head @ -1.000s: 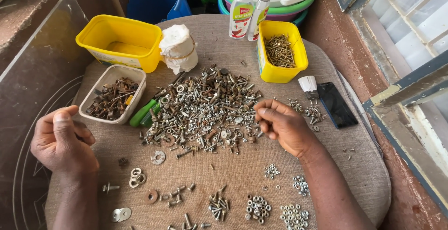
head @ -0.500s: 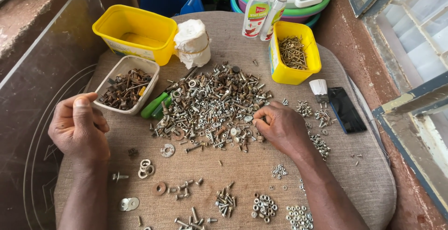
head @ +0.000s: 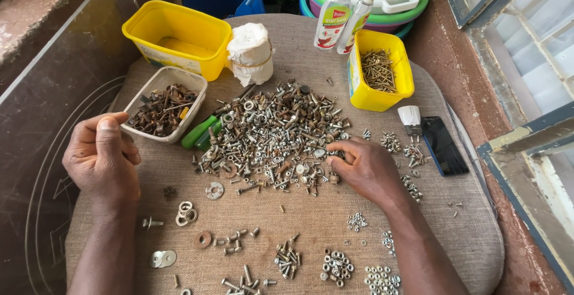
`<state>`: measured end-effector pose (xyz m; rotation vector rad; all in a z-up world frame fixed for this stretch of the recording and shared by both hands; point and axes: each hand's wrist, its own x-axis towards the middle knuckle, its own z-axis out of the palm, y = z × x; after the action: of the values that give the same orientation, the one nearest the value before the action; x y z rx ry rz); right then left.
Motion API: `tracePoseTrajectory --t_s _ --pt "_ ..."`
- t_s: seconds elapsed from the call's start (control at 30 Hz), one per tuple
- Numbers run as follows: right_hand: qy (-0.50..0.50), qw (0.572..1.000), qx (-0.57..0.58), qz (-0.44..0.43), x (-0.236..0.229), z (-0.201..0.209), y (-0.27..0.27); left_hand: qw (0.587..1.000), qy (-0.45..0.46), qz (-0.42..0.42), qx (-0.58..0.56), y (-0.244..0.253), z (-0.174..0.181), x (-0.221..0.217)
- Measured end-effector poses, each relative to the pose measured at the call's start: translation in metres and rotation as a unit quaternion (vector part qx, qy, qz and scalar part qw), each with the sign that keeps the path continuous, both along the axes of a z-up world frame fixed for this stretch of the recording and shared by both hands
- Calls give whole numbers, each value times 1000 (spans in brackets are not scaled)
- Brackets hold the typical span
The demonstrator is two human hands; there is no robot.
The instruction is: The person sorts a mixed pile of metal fasteners on a table, separating screws, nuts, and washers into small piles by type and size. They handle items one at a time, occasionally holding several in one hand while continuing to pick and place others.
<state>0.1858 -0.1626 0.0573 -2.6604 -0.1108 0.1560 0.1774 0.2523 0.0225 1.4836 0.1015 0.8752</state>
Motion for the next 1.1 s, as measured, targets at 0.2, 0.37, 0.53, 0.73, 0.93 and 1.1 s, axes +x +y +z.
tracePoseTrajectory --t_s 0.2,0.37,0.53,0.73,0.93,1.1 --pt "-85 995 -45 28 8 -6 6 1000 -13 -3 -10 3 -4 1" --pt "32 995 82 -56 -4 20 10 1000 -3 -4 1 4 -2 1" --pt "73 935 324 -126 -4 12 -20 1000 -15 -9 3 4 -4 2" --pt "128 712 681 -115 11 -11 -47 1000 -11 -8 6 2 -5 2" --pt "142 804 569 -103 2 4 -33 1000 -13 -12 5 3 -7 4" --pt "114 975 117 -151 -20 47 16 1000 -18 -20 -4 3 -6 3"
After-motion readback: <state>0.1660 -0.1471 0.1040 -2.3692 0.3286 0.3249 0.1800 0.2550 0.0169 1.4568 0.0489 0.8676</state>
